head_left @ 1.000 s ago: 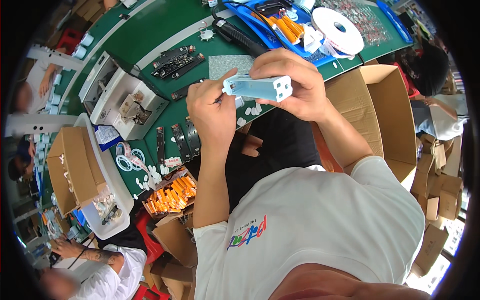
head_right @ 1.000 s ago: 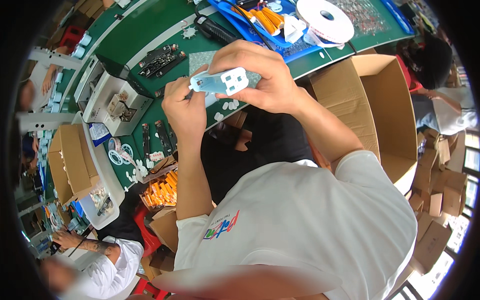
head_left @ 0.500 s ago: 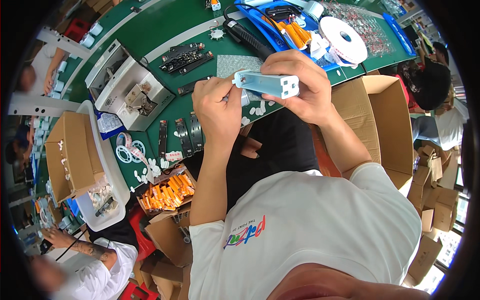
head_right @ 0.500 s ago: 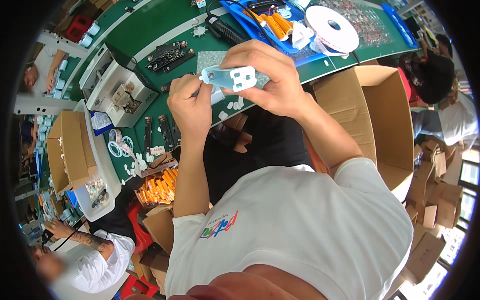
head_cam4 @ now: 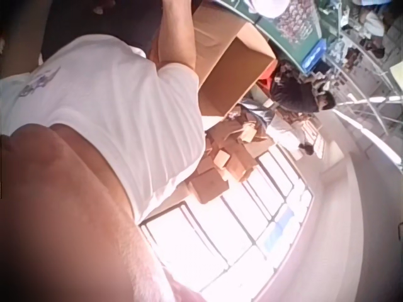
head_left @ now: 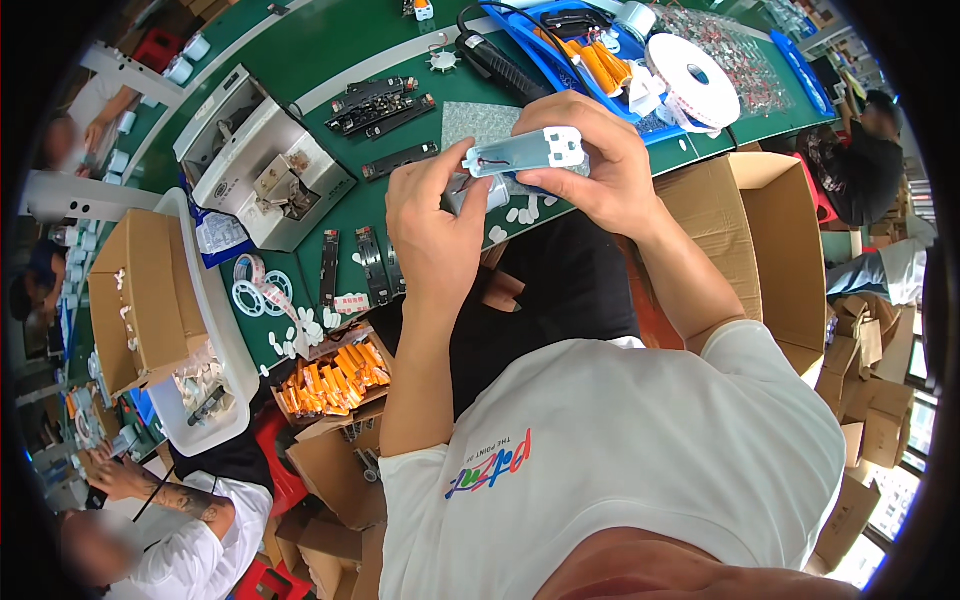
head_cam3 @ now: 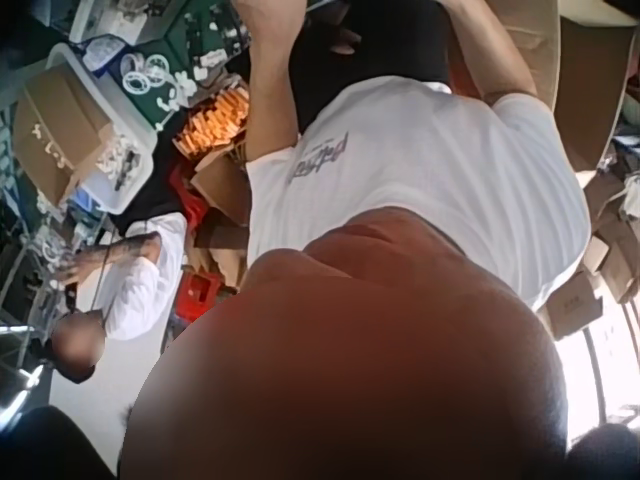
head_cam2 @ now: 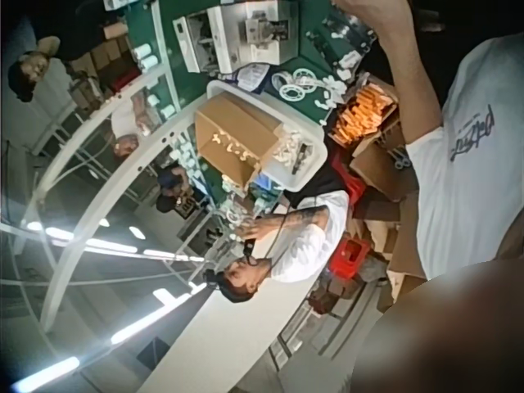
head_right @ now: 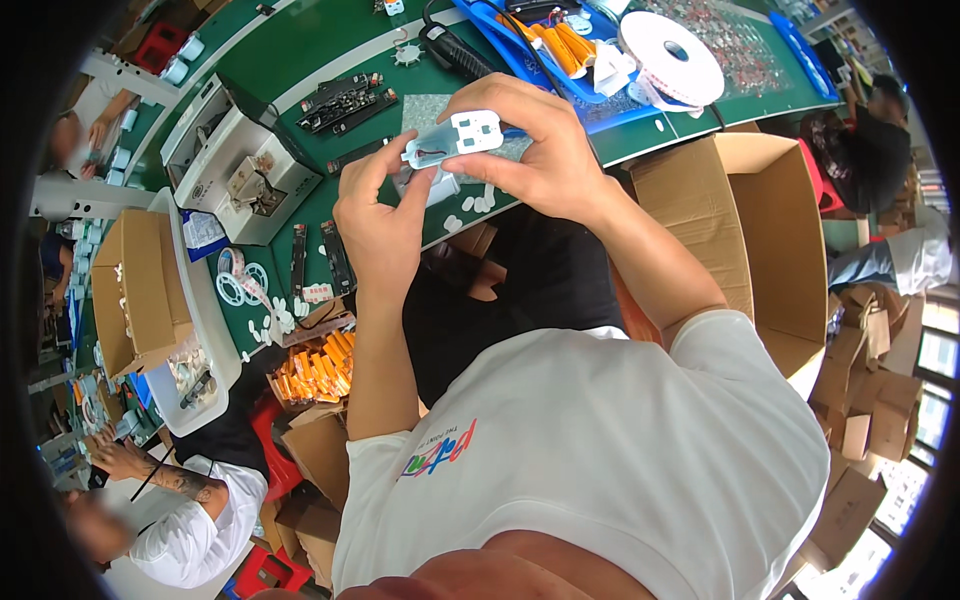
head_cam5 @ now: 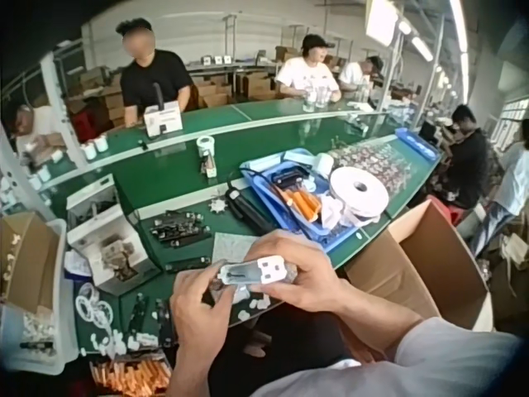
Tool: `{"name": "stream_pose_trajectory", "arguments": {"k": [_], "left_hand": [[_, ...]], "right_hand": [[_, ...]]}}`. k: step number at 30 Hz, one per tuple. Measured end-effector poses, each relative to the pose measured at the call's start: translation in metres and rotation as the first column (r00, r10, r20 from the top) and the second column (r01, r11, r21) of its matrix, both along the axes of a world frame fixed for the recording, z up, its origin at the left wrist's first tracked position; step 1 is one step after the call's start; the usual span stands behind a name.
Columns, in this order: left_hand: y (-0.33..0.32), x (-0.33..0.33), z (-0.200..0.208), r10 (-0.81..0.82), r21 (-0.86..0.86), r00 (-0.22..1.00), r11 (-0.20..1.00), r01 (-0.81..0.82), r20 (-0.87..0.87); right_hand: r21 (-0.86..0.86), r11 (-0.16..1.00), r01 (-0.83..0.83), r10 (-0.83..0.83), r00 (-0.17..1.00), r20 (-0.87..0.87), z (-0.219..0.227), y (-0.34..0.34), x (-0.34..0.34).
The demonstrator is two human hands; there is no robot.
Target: Assembling and packaging electronic components at a production station.
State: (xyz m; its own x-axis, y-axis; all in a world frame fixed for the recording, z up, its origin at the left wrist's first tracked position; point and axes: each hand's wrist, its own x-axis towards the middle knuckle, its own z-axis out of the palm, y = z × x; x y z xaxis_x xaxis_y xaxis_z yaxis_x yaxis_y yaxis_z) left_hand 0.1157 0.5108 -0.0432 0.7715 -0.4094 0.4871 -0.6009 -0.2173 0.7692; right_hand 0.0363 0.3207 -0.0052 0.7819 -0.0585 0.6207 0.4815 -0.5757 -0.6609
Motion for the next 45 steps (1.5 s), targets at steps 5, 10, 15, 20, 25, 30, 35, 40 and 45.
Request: {"name": "stream_pose_trajectory", "arguments": {"k": [5, 10, 15, 20, 25, 30, 35, 40, 45], "left_hand": [[0.007, -0.001, -0.003, 0.003, 0.040, 0.999, 0.999, -0.005, 0.052], [0.011, 0.003, -0.012, -0.048, -0.003, 0.998, 0.999, 0.048, -0.049], [0.015, 0.009, -0.016, -0.053, -0.041, 0.998, 0.998, 0.052, -0.035], [0.004, 0.006, -0.025, -0.071, -0.080, 0.997, 0.994, 0.071, -0.001], [0.000, -0.002, -0.031, -0.030, -0.182, 0.999, 0.983, 0.033, 0.020], [0.000, -0.007, -0.027, -0.001, -0.251, 1.000, 0.968, 0.000, -0.003], [0.003, -0.004, -0.033, 0.012, -0.274, 1.000, 0.962, -0.012, -0.002], [0.004, -0.009, -0.031, 0.000, -0.285, 1.000, 0.958, -0.001, -0.005], [0.013, -0.013, -0.029, 0.022, -0.239, 0.999, 0.971, -0.028, -0.026]], "right_hand": [[0.048, 0.998, -0.027, 0.031, 0.996, -0.081, -0.001, 0.000, -0.002], [0.055, 0.998, -0.021, 0.028, 0.992, -0.125, -0.001, -0.002, -0.001], [0.067, 0.998, -0.005, 0.016, 0.987, -0.159, 0.004, 0.001, 0.000], [0.234, 0.972, 0.005, 0.043, 0.978, -0.202, -0.002, 0.000, -0.006], [0.175, 0.984, 0.042, 0.008, 0.962, -0.274, -0.004, -0.008, -0.007], [0.208, 0.977, 0.035, 0.024, 0.960, -0.278, -0.012, -0.019, -0.008], [0.160, 0.982, 0.097, -0.046, 0.955, -0.294, -0.017, -0.018, 0.000], [0.086, 0.990, 0.112, -0.083, 0.955, -0.286, -0.013, -0.025, -0.001], [0.067, 0.993, 0.102, -0.076, 0.948, -0.310, -0.017, -0.019, 0.002]]}}
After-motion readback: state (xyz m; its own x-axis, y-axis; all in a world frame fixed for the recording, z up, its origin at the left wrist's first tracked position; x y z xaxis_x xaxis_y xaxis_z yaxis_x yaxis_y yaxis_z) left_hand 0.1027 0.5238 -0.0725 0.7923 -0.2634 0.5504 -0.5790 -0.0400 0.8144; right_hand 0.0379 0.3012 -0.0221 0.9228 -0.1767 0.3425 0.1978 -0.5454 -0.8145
